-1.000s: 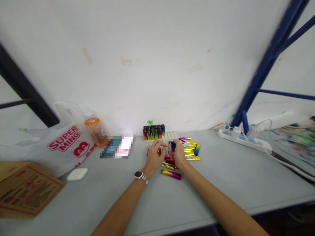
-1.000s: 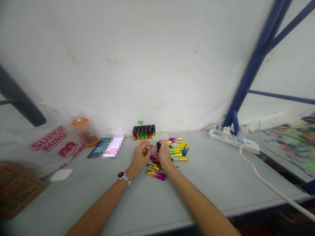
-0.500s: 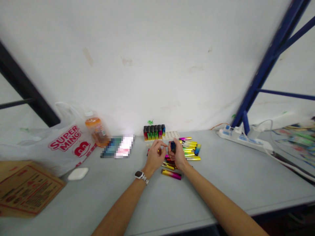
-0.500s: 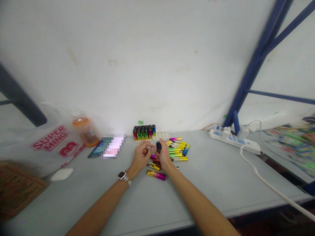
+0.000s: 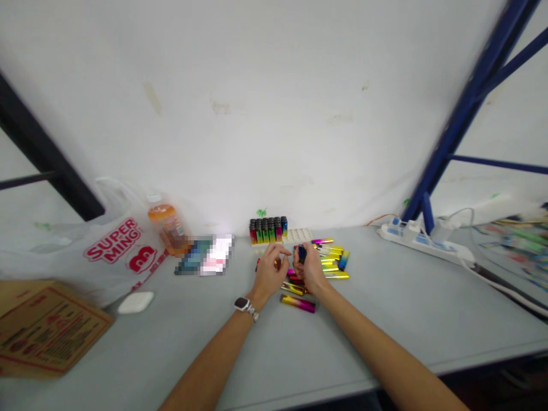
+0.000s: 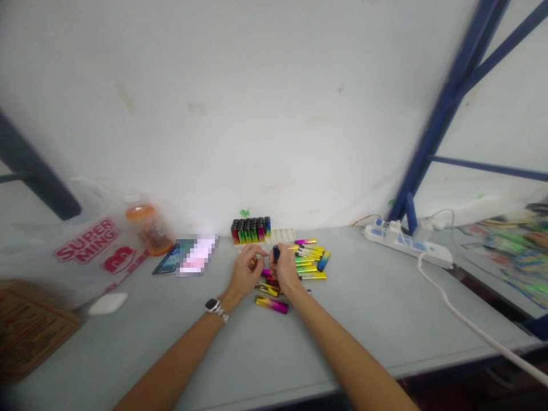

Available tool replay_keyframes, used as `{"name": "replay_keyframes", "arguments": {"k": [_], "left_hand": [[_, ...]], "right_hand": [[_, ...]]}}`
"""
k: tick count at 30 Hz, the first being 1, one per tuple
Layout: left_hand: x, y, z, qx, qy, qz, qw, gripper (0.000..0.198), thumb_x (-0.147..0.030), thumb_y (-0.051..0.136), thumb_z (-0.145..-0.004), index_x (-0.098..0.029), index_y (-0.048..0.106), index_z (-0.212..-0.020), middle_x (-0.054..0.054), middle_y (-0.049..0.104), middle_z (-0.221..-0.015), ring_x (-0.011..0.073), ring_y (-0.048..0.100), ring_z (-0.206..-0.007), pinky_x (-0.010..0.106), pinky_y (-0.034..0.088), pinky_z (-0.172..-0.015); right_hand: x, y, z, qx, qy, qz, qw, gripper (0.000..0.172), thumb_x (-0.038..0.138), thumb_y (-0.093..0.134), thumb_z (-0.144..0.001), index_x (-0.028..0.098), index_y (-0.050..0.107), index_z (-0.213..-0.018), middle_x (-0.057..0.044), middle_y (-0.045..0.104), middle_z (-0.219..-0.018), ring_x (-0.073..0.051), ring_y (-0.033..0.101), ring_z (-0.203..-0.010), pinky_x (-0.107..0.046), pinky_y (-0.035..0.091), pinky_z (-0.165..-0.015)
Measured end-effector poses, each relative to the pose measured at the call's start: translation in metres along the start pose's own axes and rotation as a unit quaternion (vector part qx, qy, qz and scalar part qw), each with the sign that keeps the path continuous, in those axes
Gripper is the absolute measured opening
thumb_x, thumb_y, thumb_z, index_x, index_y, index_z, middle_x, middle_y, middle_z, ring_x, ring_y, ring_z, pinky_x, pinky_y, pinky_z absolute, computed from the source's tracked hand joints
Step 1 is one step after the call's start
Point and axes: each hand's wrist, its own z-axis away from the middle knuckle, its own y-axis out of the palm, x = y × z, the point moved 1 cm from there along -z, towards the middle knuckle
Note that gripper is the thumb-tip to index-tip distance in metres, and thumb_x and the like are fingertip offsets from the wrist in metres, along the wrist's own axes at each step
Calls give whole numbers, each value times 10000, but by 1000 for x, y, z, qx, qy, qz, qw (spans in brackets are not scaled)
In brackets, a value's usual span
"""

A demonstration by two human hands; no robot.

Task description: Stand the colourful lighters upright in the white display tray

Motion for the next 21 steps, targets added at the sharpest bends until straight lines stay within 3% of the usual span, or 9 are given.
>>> {"name": "replay_keyframes", "arguments": {"k": [5, 21], "left_hand": [[1, 0, 0, 3, 2, -1, 1000, 147, -125, 480, -864, -181, 614, -885, 27, 553, -930, 94, 522, -665, 216, 429, -598], [2, 1, 0, 3, 0, -4, 1000, 142, -121, 488, -857, -180, 617, -871, 26, 563, -923, 91, 504, -636, 221, 424, -586]], "right_hand": [[2, 2, 2, -4, -14, 1, 1000, 329, 421, 383, -806, 221, 431, -550, 74, 287, -381, -79, 199, -318, -202, 148, -324], [-3, 0, 0, 19, -17, 4, 1000, 444, 523, 398, -859, 215, 420, -539, 77, 256, -396, -70, 183, -336, -206, 131, -352]]}}
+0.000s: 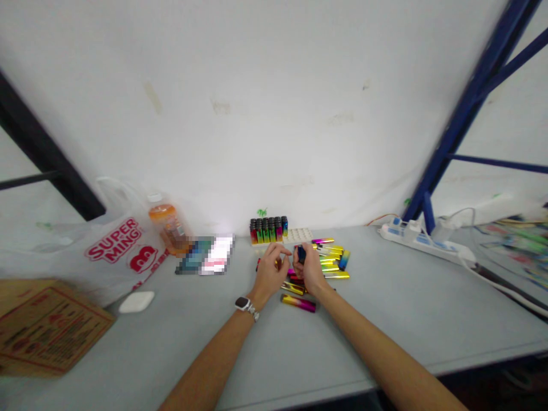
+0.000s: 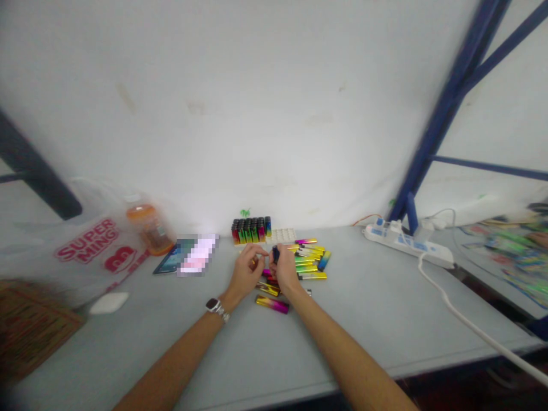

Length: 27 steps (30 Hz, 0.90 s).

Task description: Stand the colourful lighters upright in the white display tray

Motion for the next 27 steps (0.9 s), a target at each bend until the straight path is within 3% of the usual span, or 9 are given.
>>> {"name": "replay_keyframes", "arguments": {"k": [7, 13, 18, 24, 27], "left_hand": [[0, -1, 0, -6, -7, 1, 1000, 139, -121, 486, -862, -179, 608, -893, 22, 552, -926, 87, 495, -618, 220, 406, -565], [2, 0, 0, -2, -8, 7, 1000, 148, -120, 487, -866, -186, 618, -891, 24, 557, -936, 97, 507, -652, 227, 419, -594], [3, 0, 1, 3, 2, 15, 1000, 164, -101, 483, -863, -189, 620, -882, 25, 556, -914, 108, 509, -669, 232, 420, -600], [3, 0, 1, 12, 9, 14, 1000, 182, -70, 488, -840, -194, 611, -891, 32, 566, -947, 132, 551, -769, 249, 454, -673], [3, 0, 2, 14, 4, 6, 1000, 176, -71, 487, -841, -191, 608, -885, 32, 568, -941, 130, 548, -747, 252, 448, -668]], "right_hand": [[6, 1, -1, 61, 12, -67, 996, 539, 699, 466, -797, 176, 580, -735, 88, 325, -452, -55, 196, -362, -200, 120, -370], [11, -3, -8, 34, -72, -6, 997, 435, 537, 687, -727, 200, 613, -991, 71, 442, -580, -97, 395, -493, -216, 342, -457], [6, -11, -22, 50, -65, -5, 997, 487, 602, 564, -796, 204, 630, -1069, 52, 467, -614, -113, 428, -529, -243, 403, -534], [11, -18, -37, 82, -157, 166, 970, 348, 528, 612, -812, 192, 658, -887, 37, 532, -620, -128, 489, -600, -246, 409, -585], [14, -23, -48, 100, -184, 221, 952, 309, 451, 637, -806, 179, 656, -951, 10, 629, -696, -147, 562, -662, -263, 436, -638]]}}
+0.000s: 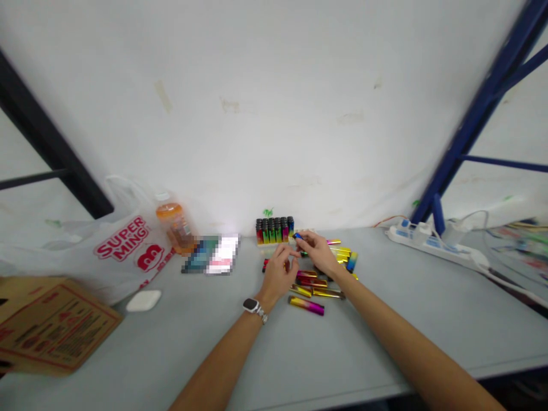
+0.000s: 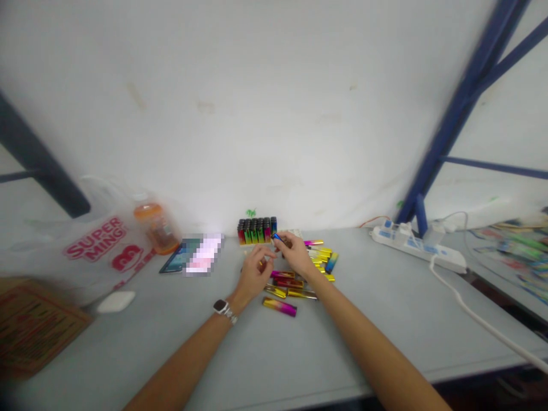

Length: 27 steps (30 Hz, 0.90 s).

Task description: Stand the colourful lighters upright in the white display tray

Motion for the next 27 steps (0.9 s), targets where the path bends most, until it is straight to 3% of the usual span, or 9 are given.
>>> {"name": "replay_keyframes", "arguments": {"k": [6, 14, 22, 27], "left_hand": [[1, 0, 1, 4, -5, -3, 1000, 176, -81, 492, -840, -188, 624, -887, 25, 573, -938, 101, 502, -632, 251, 442, -633], [2, -1, 1, 1, -26, -6, 1000, 167, -107, 487, -848, -193, 624, -890, 15, 563, -937, 80, 493, -593, 237, 431, -598], [18, -19, -7, -131, -70, -11, 989, 134, -130, 489, -836, -177, 613, -855, 11, 554, -905, 77, 484, -593, 212, 423, -558], [23, -27, -9, -168, -94, -21, 981, 133, -130, 494, -819, -173, 618, -838, 10, 565, -870, 87, 486, -598, 217, 427, -562]], "right_hand": [[1, -13, -28, -12, -31, 106, 994, 203, 321, 693, -725, 189, 648, -873, 4, 692, -729, -156, 598, -677, -285, 458, -675], [-4, -17, -66, -2, -53, 164, 985, 159, 182, 734, -627, 192, 656, -766, 21, 636, -663, -134, 570, -593, -263, 439, -599], [-22, -15, -76, 53, -76, 212, 973, 138, 151, 702, -644, 184, 652, -768, 47, 613, -594, -128, 549, -564, -242, 400, -581], [-24, -18, -76, 69, -96, 241, 963, 221, 128, 698, -675, 188, 662, -885, 39, 627, -639, -136, 568, -588, -251, 419, -610]]}}
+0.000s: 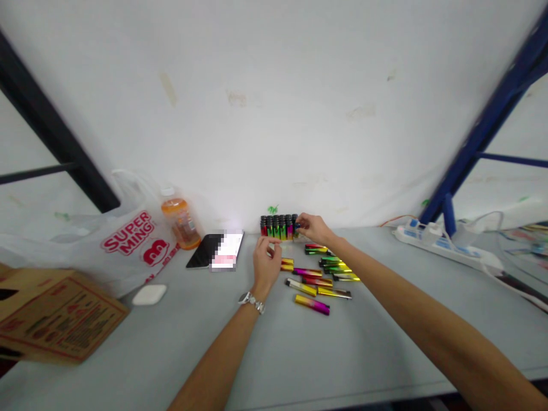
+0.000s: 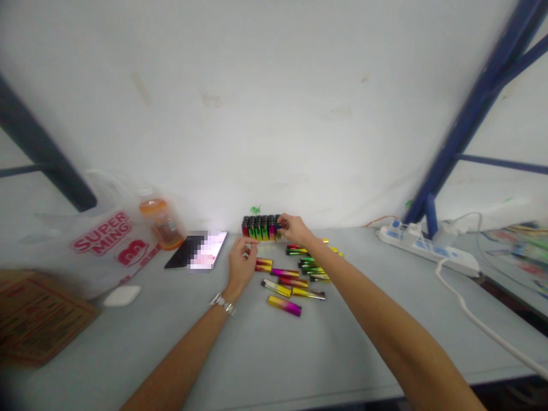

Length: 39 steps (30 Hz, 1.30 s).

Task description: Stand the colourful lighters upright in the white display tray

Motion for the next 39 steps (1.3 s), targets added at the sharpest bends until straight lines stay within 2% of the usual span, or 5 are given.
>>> {"name": "replay_keyframes", "arguments": {"k": [3, 9, 15, 30, 39], "left_hand": [[0, 1, 1, 2, -4, 0, 1000, 130, -131, 497, -818, -172, 618, -839, 7, 567, -864, 85, 487, -589, 216, 430, -561], [0, 4, 3, 12, -4, 0, 1000, 125, -135, 497, -821, -172, 613, -847, 3, 554, -882, 75, 491, -571, 217, 438, -559], [-2, 6, 5, 26, 14, 1, 1000, 123, -128, 494, -824, -171, 608, -843, 3, 549, -881, 75, 491, -577, 221, 435, -569], [-11, 15, 13, 108, 58, -2, 992, 153, -118, 485, -844, -183, 618, -880, 6, 541, -916, 70, 481, -577, 222, 426, -569], [-39, 40, 23, 220, 107, -68, 967, 133, -156, 482, -864, -207, 600, -899, 4, 564, -963, 88, 512, -600, 274, 475, -682]], "right_hand": [[-1, -2, 1, 7, -34, 38, 999, 343, 132, 683, -728, 213, 638, -1058, 31, 649, -702, -147, 589, -629, -253, 426, -633], [-2, 1, 5, 12, -50, 122, 991, 197, 167, 607, -843, 192, 656, -1032, -36, 685, -874, -163, 621, -754, -278, 474, -733], [-1, 3, 14, -41, -82, 157, 983, 310, 169, 573, -847, 161, 694, -1132, -79, 557, -994, -198, 574, -926, -332, 465, -901], [-2, -5, 35, -6, 5, 125, 992, 672, 18, 497, -754, 208, 510, -1398, -63, 494, -1012, -192, 528, -927, -345, 432, -919], [3, -60, 104, -59, 34, 141, 988, 267, 76, 464, -830, 180, 673, -960, -55, 620, -885, -197, 557, -860, -331, 441, -819]]}}
